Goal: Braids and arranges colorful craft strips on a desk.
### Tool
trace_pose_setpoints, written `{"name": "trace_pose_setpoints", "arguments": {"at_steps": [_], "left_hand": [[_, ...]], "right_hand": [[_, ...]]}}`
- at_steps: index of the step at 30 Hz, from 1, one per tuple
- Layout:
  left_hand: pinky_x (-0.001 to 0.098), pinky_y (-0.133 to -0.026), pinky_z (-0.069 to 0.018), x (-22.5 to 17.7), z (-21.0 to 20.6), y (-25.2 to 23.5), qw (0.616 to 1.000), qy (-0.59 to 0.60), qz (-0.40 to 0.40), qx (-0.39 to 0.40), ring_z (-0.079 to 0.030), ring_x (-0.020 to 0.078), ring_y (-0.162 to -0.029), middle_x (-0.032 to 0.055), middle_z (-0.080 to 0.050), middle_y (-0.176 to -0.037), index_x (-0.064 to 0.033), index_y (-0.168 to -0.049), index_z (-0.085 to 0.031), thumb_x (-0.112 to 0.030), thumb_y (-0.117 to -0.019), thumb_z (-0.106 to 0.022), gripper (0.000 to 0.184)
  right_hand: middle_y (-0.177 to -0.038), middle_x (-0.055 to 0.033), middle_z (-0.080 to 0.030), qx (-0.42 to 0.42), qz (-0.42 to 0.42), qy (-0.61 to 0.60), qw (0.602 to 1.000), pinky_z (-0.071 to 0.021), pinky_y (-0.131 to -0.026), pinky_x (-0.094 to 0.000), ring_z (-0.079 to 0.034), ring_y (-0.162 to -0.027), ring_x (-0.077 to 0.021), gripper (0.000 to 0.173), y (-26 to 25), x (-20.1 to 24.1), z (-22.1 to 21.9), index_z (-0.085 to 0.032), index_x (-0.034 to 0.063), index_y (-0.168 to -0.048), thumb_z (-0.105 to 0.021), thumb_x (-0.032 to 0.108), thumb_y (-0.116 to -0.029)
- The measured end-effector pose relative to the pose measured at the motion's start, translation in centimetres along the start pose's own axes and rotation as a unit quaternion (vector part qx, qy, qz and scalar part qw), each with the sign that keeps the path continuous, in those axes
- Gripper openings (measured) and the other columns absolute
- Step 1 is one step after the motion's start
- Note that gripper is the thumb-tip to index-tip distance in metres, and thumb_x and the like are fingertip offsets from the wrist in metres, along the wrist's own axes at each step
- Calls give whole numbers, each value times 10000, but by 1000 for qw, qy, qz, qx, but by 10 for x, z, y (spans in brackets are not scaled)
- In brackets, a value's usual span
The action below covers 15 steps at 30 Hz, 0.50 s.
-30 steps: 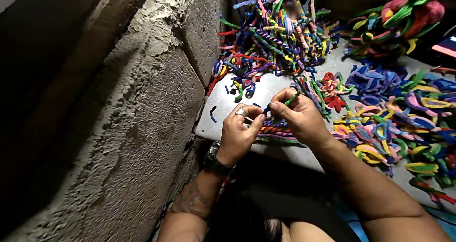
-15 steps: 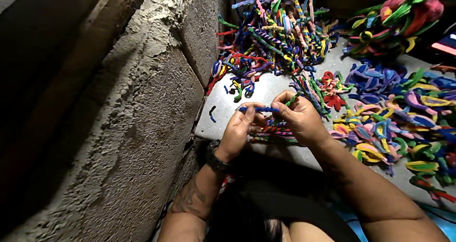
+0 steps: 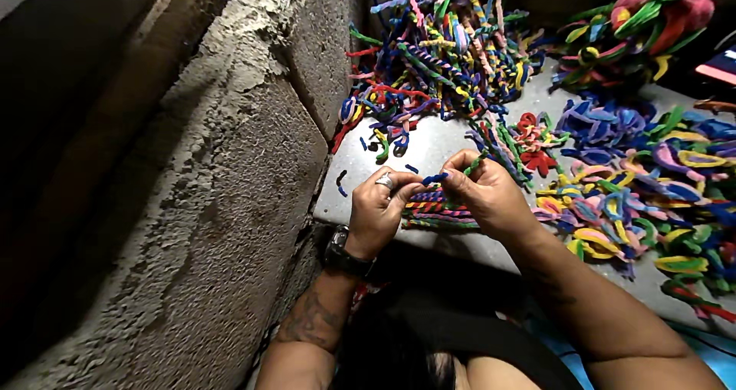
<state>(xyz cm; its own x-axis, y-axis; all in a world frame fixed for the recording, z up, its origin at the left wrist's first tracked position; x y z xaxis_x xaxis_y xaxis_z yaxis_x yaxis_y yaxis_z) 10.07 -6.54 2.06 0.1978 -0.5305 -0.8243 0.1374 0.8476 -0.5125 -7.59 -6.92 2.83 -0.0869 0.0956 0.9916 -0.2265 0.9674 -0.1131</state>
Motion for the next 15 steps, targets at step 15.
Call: {"name": "trace_pose_setpoints", "arguments": {"at_steps": [15], "left_hand": [[199,-719,-578,0,-19,10,990,107,78,37,-653,14,-756,-10,-682,-873,-8,-1066,-604,-29,-839,-788,292]], "right_hand": [[-721,88,-592,-29,-5,55,998,-483,-545,-140,-546,-581,21,32,4,-1,9,-596,149,-984,-580,139,-1009]]}}
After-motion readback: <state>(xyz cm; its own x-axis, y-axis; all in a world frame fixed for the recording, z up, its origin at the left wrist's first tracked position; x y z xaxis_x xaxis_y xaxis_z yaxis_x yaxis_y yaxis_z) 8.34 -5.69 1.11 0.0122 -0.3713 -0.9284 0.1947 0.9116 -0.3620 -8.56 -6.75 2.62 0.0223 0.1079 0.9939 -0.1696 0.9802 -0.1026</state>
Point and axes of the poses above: each hand's wrist, its own y-axis away from the middle knuckle, its own z-axis out of the back of the hand, x = y × z, the point moved 4 cm from there along -y, towards the middle knuckle
